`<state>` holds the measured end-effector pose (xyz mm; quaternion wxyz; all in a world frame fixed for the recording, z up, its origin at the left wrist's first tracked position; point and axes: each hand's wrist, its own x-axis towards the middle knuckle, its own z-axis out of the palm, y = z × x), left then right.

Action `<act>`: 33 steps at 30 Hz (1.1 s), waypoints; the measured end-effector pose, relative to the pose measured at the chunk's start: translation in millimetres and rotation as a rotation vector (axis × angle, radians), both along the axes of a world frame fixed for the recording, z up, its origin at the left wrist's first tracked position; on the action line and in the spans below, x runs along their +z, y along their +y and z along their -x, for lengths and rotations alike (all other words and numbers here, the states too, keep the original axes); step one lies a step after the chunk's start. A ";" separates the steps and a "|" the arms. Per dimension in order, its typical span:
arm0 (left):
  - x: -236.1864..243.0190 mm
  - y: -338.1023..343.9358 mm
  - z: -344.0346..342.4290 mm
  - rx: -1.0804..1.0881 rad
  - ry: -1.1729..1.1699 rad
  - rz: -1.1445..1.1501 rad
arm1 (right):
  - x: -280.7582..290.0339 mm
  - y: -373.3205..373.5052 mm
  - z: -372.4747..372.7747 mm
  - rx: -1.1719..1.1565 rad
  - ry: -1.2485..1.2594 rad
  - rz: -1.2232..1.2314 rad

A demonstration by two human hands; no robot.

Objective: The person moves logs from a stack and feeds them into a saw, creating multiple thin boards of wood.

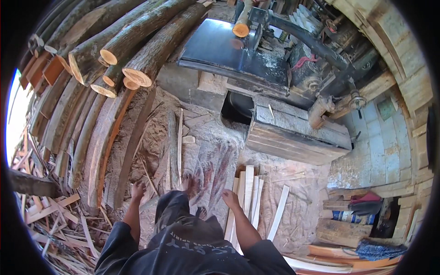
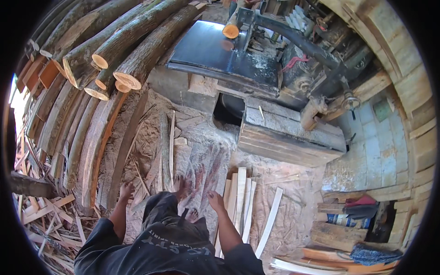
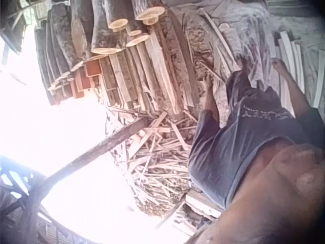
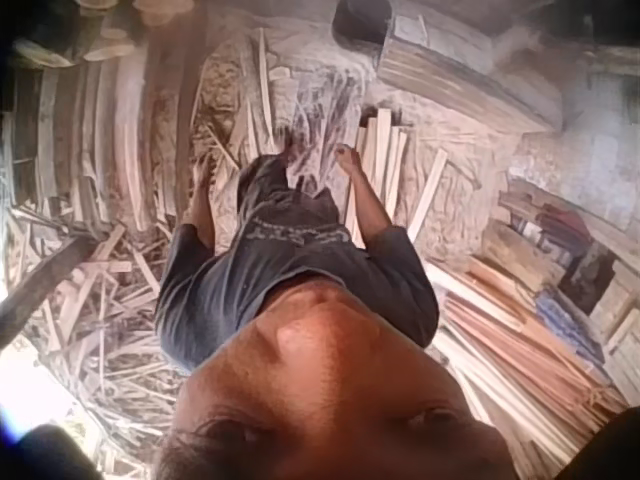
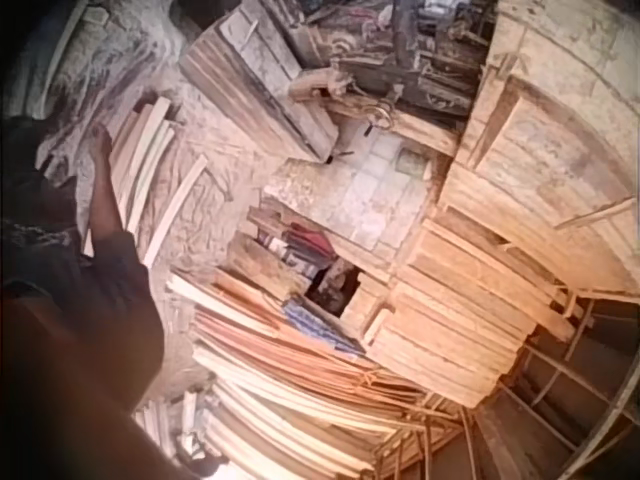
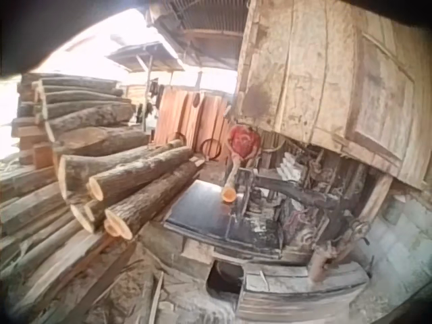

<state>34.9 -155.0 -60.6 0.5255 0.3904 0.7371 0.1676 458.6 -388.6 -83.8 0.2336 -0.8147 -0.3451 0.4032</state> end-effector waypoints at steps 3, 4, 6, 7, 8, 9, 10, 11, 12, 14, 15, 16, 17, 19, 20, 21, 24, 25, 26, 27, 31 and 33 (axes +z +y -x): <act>28.1 12.5 -10.9 -0.069 -0.104 -0.136 | -8.7 -79.4 27.9 0.096 -0.023 0.189; 25.4 5.3 -16.7 -0.112 -0.120 -0.121 | -28.2 -107.3 35.9 0.091 -0.057 0.171; 12.2 -13.5 -27.4 -0.196 -0.136 -0.092 | -45.5 -137.4 45.6 0.205 -0.039 0.279; -4.1 -27.5 -28.1 -0.209 -0.193 -0.027 | -50.1 -136.6 46.0 0.265 -0.034 0.315; -20.2 -41.2 -30.1 -0.225 -0.252 0.033 | -52.7 -132.3 45.9 0.236 0.008 0.306; -4.7 -55.7 -55.1 -0.280 -0.222 0.137 | -56.9 -133.9 44.8 0.177 0.047 0.309; -18.1 -73.9 -50.4 -0.279 -0.215 0.187 | -54.7 -127.8 42.0 0.155 0.091 0.307; -31.1 -89.3 -51.6 -0.265 -0.206 0.294 | -54.0 -120.1 37.2 0.159 0.057 0.273; -33.1 -104.1 -59.5 -0.234 -0.167 0.335 | -56.2 -112.2 32.3 0.156 0.021 0.243; -81.0 -123.3 -38.1 -0.517 0.026 0.049 | -51.2 -86.8 15.1 0.149 -0.022 0.189; -81.0 -108.3 -51.6 -0.576 0.038 0.073 | -52.0 -75.0 5.2 0.125 -0.035 0.168; -80.5 -91.6 -64.5 -0.634 0.050 0.097 | -52.6 -62.4 -6.0 0.101 -0.047 0.148; -74.4 -82.0 -70.5 -0.664 0.068 0.120 | -57.5 -45.7 -20.1 0.113 -0.040 0.167; -59.2 -40.1 -93.4 -0.800 0.110 0.180 | -68.3 -19.9 -48.7 0.062 -0.014 0.219; -50.9 -17.4 -101.1 -0.858 0.142 0.208 | -68.6 -4.9 -57.6 0.013 0.009 0.207; -50.7 11.2 -111.7 -0.598 0.017 0.269 | -65.5 14.3 -69.8 -0.029 0.032 0.190; -39.9 104.8 -161.4 -0.311 -0.153 0.204 | -58.5 67.0 -105.3 -0.126 0.040 0.137; -25.0 136.6 -183.9 -0.285 -0.186 0.140 | -58.1 84.8 -115.1 -0.161 0.039 0.116; -12.8 164.3 -203.6 -0.253 -0.221 0.074 | -58.1 101.6 -123.9 -0.190 0.036 0.093; -4.3 188.4 -220.2 -0.240 -0.264 0.003 | -59.2 117.4 -131.4 -0.198 0.031 0.071; 5.5 247.4 -271.8 -0.243 -0.334 -0.074 | -59.8 167.9 -159.7 -0.039 -0.025 0.148; 1.9 248.7 -290.7 -0.247 -0.299 0.008 | -58.8 189.0 -173.2 -0.005 0.018 0.229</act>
